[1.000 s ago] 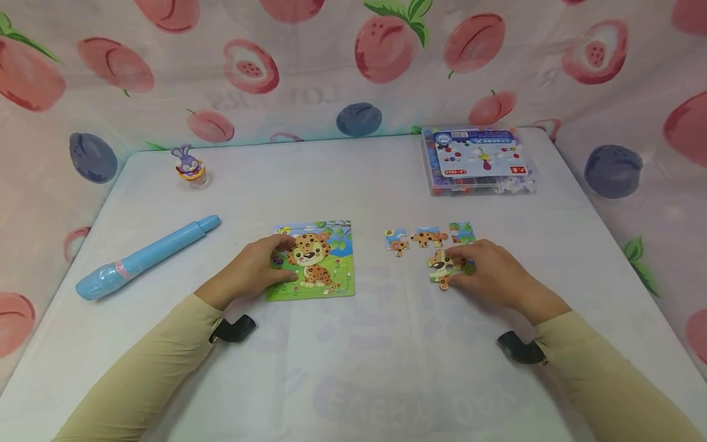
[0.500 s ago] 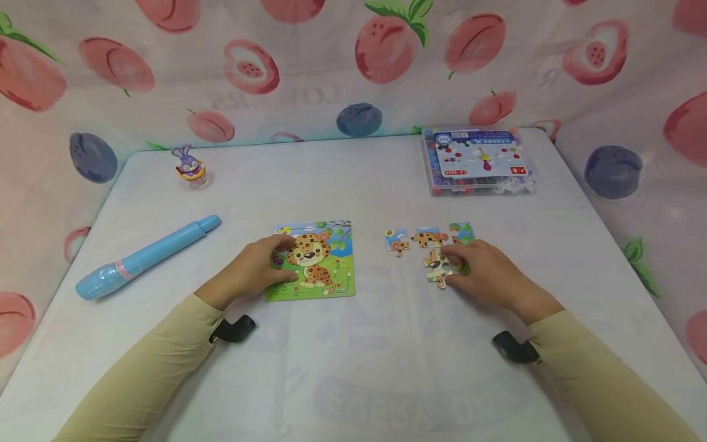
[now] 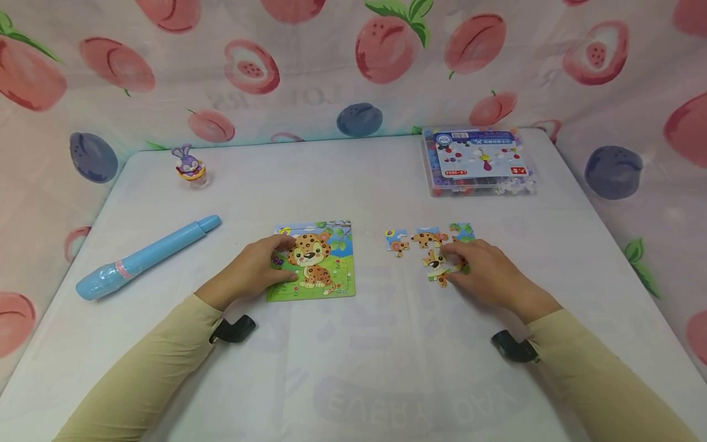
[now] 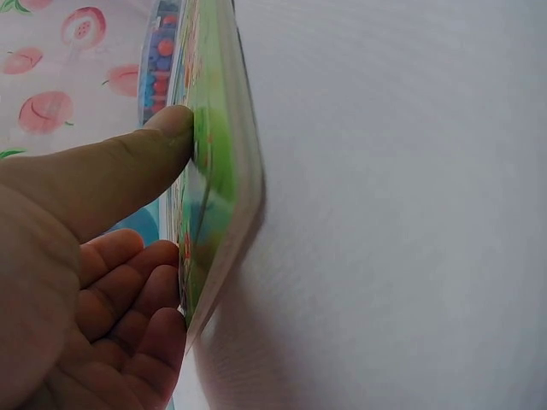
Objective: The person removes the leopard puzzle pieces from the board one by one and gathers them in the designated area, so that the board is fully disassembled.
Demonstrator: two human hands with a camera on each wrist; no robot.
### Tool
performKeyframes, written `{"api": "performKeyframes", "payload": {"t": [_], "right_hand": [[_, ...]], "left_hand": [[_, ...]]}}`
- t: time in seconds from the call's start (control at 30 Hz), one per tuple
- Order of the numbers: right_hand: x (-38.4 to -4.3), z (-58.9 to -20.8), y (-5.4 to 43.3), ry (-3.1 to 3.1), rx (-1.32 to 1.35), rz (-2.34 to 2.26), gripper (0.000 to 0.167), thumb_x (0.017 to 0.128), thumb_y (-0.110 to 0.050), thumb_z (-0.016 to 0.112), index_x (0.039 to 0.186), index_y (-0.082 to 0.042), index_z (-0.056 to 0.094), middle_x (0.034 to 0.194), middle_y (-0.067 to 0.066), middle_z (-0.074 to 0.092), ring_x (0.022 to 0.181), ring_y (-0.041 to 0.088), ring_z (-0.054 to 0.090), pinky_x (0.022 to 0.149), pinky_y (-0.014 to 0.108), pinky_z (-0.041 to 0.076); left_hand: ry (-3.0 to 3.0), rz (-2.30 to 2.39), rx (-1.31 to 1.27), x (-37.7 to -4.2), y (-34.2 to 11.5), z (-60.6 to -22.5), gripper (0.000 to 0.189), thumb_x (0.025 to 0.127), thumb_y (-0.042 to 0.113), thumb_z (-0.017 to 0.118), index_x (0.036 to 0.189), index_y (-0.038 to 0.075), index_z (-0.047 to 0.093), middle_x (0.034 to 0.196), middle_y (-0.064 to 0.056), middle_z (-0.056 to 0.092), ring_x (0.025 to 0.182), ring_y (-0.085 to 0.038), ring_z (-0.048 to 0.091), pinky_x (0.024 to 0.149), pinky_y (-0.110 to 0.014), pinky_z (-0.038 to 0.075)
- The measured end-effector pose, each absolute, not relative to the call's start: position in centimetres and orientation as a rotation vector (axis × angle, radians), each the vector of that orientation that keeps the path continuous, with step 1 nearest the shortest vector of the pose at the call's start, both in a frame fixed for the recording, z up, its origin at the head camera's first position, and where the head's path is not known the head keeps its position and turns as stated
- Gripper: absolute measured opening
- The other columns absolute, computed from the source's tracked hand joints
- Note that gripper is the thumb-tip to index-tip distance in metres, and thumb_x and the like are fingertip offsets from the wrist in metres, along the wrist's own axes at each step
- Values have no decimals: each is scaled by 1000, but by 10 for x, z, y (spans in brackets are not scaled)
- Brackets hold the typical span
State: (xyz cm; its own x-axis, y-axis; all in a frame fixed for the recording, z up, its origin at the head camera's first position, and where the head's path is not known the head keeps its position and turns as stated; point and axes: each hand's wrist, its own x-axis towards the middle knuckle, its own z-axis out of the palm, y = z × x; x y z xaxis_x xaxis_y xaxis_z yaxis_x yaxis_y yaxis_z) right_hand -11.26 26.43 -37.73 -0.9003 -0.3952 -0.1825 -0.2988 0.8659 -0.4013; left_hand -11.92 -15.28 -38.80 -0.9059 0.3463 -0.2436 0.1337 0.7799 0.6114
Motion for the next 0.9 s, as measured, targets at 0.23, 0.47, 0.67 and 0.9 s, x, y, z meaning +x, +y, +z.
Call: {"api": "performKeyframes", "payload": {"t": [0.23,0.47,0.67,0.9], "right_hand": [[-114,-378,263,2772,-509,-541,42,90,-16,75,129,-7,65,114,15,65,115,40,52,95,62,44],[-116,-377,265,2761,-486,-531,44,90,-20,75,131,-9,63,115,16,64,112,39,53,93,61,45],[-120,-365,265,2771,-448,-550,47,92,-22,72,136,-8,61,121,20,63,115,39,53,94,63,43],[-124,-355,257,2767,-538,-580,47,93,-20,71,138,-10,59,129,20,61,117,38,53,93,61,45]], "left_hand": [[2628,871,369,-120,-153,-389,72,87,23,82,145,0,46,142,-14,54,132,-32,47,112,-46,36],[2630,869,369,-119,-152,-389,72,86,22,82,145,0,47,142,-14,54,132,-32,46,111,-47,36],[2630,868,366,-119,-152,-389,72,86,22,82,144,0,47,142,-14,55,132,-32,47,111,-46,37],[2628,890,394,-119,-155,-390,69,87,22,81,144,0,48,140,-14,56,130,-32,49,110,-47,38]]}}
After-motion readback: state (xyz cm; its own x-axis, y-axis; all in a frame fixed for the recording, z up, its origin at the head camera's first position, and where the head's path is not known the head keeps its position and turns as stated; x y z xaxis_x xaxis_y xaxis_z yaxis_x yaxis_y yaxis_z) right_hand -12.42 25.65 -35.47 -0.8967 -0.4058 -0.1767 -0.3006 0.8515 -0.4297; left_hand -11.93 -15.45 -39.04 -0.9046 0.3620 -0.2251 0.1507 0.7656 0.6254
